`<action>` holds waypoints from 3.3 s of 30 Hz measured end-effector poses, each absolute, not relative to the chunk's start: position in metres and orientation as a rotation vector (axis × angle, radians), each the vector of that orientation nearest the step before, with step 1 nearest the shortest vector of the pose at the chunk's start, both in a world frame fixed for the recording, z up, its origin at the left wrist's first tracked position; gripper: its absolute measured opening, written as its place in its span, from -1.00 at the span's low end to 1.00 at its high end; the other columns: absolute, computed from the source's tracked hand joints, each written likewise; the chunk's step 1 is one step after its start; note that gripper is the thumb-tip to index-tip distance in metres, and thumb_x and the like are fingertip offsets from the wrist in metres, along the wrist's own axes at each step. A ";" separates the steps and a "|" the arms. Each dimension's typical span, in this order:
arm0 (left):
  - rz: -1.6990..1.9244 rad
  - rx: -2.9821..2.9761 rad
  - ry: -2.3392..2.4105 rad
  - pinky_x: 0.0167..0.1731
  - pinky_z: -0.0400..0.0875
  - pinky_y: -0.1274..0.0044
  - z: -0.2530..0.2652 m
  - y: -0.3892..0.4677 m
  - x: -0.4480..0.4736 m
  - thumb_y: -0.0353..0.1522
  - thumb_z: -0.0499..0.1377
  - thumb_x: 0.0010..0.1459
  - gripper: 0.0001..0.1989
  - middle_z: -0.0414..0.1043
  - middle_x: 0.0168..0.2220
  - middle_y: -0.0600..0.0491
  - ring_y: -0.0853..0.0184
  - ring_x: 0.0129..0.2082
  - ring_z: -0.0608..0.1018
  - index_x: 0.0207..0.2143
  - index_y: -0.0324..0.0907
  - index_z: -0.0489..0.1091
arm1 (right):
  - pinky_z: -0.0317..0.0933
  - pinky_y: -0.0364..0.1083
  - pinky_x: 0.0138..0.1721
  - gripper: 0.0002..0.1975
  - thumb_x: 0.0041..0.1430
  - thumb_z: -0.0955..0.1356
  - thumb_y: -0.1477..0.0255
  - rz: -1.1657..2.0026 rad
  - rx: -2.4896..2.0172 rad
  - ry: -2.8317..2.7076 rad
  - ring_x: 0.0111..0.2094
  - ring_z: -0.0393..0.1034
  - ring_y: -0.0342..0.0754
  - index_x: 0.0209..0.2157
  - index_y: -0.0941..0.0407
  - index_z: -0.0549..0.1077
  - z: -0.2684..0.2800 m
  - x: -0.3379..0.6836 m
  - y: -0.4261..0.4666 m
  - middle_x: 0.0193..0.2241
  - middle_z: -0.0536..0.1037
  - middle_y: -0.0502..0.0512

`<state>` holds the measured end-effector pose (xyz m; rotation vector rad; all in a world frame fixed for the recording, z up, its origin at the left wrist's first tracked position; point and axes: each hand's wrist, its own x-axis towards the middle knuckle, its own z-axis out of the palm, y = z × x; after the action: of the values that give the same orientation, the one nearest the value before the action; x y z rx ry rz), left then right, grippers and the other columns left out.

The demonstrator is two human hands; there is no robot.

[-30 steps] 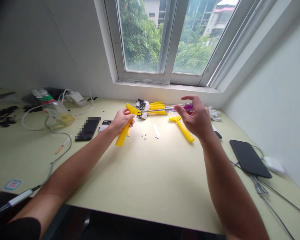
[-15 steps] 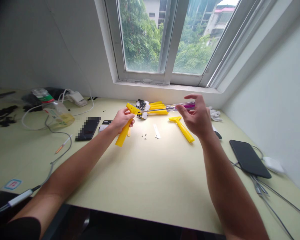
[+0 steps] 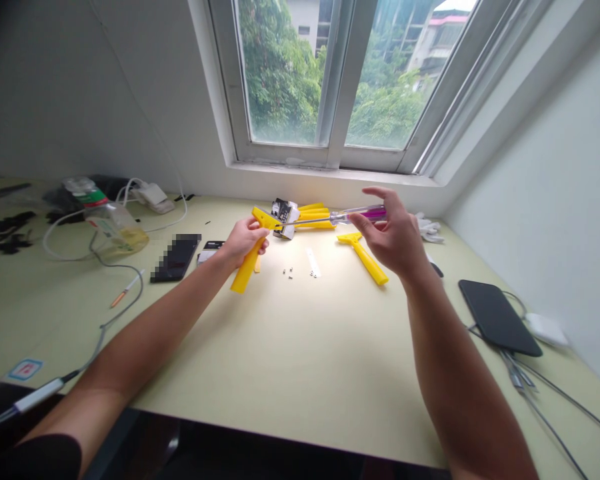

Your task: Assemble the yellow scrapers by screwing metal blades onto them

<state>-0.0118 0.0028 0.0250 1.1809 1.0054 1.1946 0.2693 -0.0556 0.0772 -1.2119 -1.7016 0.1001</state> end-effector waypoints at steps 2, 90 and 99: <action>1.196 1.187 1.018 -0.73 0.18 0.63 0.025 0.003 -0.012 -0.59 0.13 -0.02 -0.80 0.30 -0.45 0.13 0.54 -0.70 0.36 -0.32 -0.22 0.27 | 0.45 -0.06 -0.50 -0.42 0.09 0.45 0.24 0.139 -1.206 -1.692 -0.45 0.53 -0.03 0.14 0.00 0.32 0.075 0.269 -0.053 -0.22 0.61 0.13; 1.135 1.795 1.061 -0.40 0.29 0.52 0.030 -0.028 0.009 -0.32 0.22 0.11 -0.86 0.47 -0.36 -0.01 0.33 -0.40 0.44 -0.30 -0.20 0.47 | 0.25 0.01 -0.16 -0.95 0.24 0.31 0.43 -0.070 -1.125 -2.147 -0.31 0.41 0.01 -0.30 0.06 0.43 0.035 0.197 -0.055 -0.35 0.56 0.11; 1.163 2.003 1.029 -0.39 0.27 0.51 0.029 -0.031 0.009 -0.34 0.16 0.16 -0.90 0.48 -0.36 0.00 0.33 -0.41 0.44 -0.34 -0.18 0.44 | 0.24 -0.02 -0.23 -0.98 0.22 0.33 0.44 -0.020 -1.137 -2.109 -0.31 0.39 0.02 -0.33 0.05 0.40 0.033 0.191 -0.057 -0.37 0.55 0.08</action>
<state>0.0089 -0.0312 0.0295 2.0031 1.0287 1.1632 0.1907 -0.0571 0.0332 -1.1367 -2.1085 -0.0204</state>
